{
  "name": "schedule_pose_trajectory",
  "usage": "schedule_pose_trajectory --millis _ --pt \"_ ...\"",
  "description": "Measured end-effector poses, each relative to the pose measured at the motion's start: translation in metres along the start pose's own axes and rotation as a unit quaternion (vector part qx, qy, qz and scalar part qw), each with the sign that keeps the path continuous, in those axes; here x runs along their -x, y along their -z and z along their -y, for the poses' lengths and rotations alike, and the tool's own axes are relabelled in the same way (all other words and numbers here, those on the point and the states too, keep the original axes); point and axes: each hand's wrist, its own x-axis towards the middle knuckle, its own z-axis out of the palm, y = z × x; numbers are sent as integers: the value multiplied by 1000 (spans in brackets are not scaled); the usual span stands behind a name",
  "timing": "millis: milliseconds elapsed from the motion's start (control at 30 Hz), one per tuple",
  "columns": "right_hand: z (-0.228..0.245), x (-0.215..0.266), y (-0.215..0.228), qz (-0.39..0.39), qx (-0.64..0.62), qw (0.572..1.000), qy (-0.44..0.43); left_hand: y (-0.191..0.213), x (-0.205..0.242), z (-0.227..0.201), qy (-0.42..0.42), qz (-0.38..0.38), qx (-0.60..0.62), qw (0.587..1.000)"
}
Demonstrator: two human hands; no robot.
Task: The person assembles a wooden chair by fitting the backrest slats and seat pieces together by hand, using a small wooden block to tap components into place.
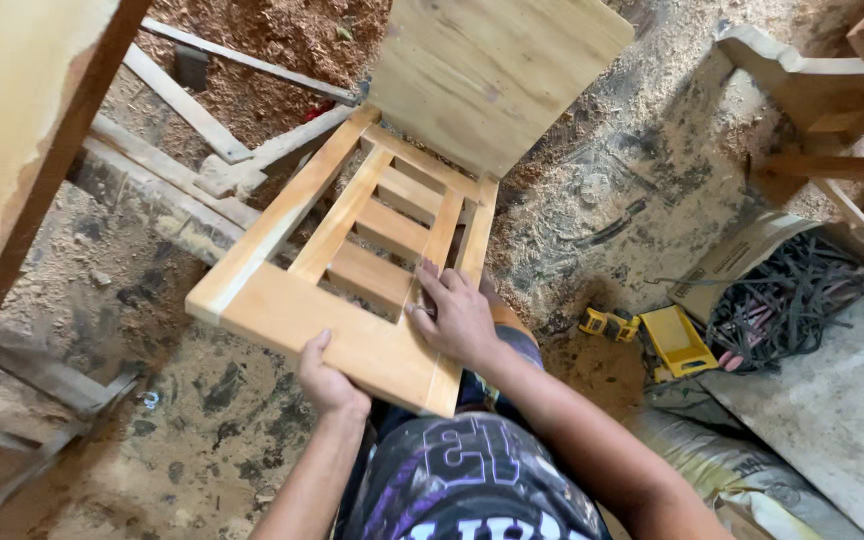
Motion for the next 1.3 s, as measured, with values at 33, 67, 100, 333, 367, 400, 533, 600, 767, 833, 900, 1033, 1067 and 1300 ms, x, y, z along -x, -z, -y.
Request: schedule_pose_trajectory --millis 33,67,100,333,367,400,533,600,767,833,900,1033,1067,1300 --pt "-3 -2 -2 7 -6 1000 1 -1 7 -2 -5 2 -11 1000" --pt "-4 -3 -6 15 -11 1000 1 -3 11 -6 -8 2 -22 1000" --pt "-6 -6 -11 24 -16 1000 1 -7 11 -10 -8 16 -17 1000" --pt "-15 -10 -17 56 -102 990 84 -15 22 -15 -6 40 -25 999" --pt "-14 -11 -15 79 -84 991 62 -17 24 -16 -8 37 -32 999" --pt "-14 -15 -14 102 -67 992 40 -18 24 -18 -1 35 -32 999" --pt "-44 -85 -26 217 61 970 -88 -18 26 -20 8 31 -39 999" --pt "-60 -123 -34 197 50 971 -123 -14 23 -18 11 27 -36 999" --pt "-38 -86 -24 212 -54 967 -126 -2 21 -13 -12 1 -39 999" --pt "-11 -34 -15 148 27 988 39 -8 17 -14 -10 14 -40 999" --pt "-7 -23 -11 141 -4 990 3 -10 27 -15 4 10 -48 999" --pt "-38 -93 -28 135 -55 973 -177 -23 28 -21 23 3 -50 998" --pt "-49 -117 -32 127 -59 966 -219 -25 29 -21 27 -4 -45 999" --pt "-37 -85 -23 150 15 980 -128 -29 27 -20 -3 28 -46 999"
